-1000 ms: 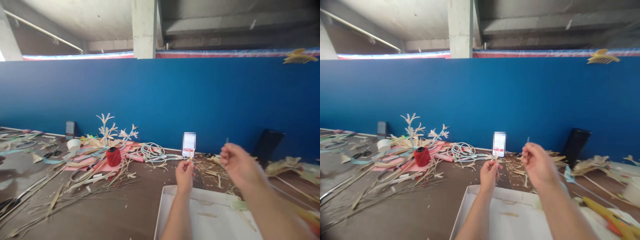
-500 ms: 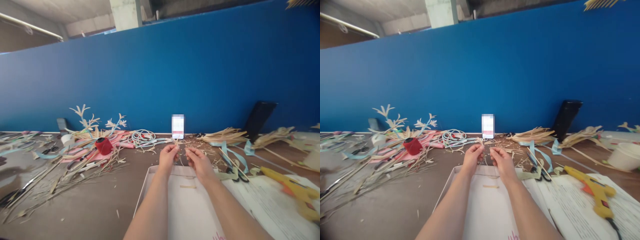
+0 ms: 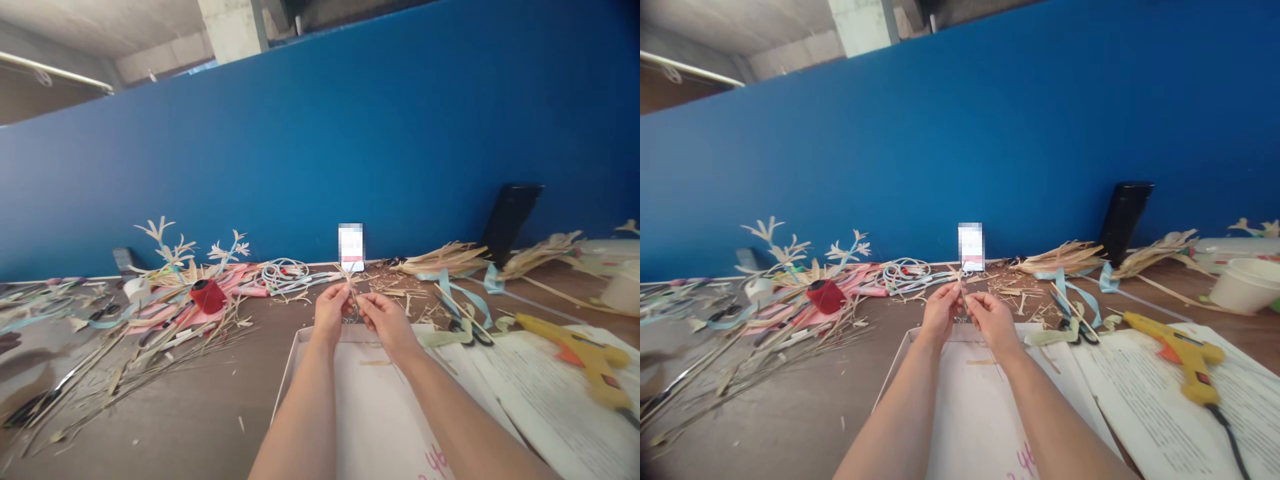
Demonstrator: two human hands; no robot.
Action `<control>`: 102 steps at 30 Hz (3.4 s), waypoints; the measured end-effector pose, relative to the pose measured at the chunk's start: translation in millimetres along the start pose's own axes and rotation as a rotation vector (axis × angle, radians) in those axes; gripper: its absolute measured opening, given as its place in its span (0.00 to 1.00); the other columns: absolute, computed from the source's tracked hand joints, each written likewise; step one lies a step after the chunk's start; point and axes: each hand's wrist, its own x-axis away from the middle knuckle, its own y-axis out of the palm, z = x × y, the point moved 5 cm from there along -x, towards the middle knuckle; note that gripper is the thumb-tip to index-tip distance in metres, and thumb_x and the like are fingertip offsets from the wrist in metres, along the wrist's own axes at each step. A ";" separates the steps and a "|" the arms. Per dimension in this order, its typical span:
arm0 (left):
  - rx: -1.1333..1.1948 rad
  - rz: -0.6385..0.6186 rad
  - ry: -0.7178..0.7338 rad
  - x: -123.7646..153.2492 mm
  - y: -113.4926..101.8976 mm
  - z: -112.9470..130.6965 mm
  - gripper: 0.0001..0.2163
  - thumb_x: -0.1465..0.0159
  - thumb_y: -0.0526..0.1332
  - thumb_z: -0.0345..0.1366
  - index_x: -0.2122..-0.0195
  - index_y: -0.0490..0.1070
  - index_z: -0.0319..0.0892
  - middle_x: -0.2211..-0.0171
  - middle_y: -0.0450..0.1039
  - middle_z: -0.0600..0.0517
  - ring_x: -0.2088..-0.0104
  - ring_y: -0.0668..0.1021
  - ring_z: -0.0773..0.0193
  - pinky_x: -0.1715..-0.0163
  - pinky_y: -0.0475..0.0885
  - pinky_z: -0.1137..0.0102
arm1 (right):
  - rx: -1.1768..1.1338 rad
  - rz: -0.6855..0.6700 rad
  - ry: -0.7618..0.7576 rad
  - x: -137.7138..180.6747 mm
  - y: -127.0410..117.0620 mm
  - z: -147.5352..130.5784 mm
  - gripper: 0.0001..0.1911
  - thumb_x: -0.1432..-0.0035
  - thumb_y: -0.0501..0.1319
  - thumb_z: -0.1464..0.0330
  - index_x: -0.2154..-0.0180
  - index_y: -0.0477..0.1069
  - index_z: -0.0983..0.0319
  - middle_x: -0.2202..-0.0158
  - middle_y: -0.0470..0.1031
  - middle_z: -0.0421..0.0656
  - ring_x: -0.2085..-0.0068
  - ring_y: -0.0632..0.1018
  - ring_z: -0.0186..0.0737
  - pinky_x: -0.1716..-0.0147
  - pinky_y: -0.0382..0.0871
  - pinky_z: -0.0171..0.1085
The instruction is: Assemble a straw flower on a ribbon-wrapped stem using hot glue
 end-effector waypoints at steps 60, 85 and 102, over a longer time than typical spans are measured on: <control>-0.061 -0.031 0.031 -1.9 0.5 -0.4 0.13 0.50 0.65 0.41 0.68 0.74 0.37 0.72 0.71 0.51 0.77 0.70 0.72 0.77 0.63 0.75 | 0.160 -0.001 0.037 -0.4 -2.6 2.0 0.17 0.56 0.63 0.55 0.73 0.69 0.62 0.79 0.69 0.37 0.81 0.64 0.29 0.83 0.56 0.30; -0.015 0.007 -0.010 2.6 4.4 4.6 0.13 0.53 0.66 0.42 0.71 0.73 0.37 0.77 0.71 0.53 0.82 0.66 0.75 0.83 0.54 0.77 | -0.111 -0.072 0.181 5.8 3.2 3.5 0.16 0.57 0.66 0.60 0.65 0.73 0.60 0.71 0.69 0.40 0.75 0.67 0.30 0.82 0.58 0.28; -0.051 0.005 0.028 6.8 8.1 5.1 0.14 0.51 0.65 0.43 0.69 0.73 0.37 0.75 0.69 0.54 0.83 0.60 0.79 0.83 0.52 0.79 | 0.089 0.119 0.031 -0.5 -14.6 -10.9 0.17 0.56 0.64 0.57 0.65 0.73 0.60 0.69 0.71 0.42 0.66 0.70 0.38 0.78 0.62 0.30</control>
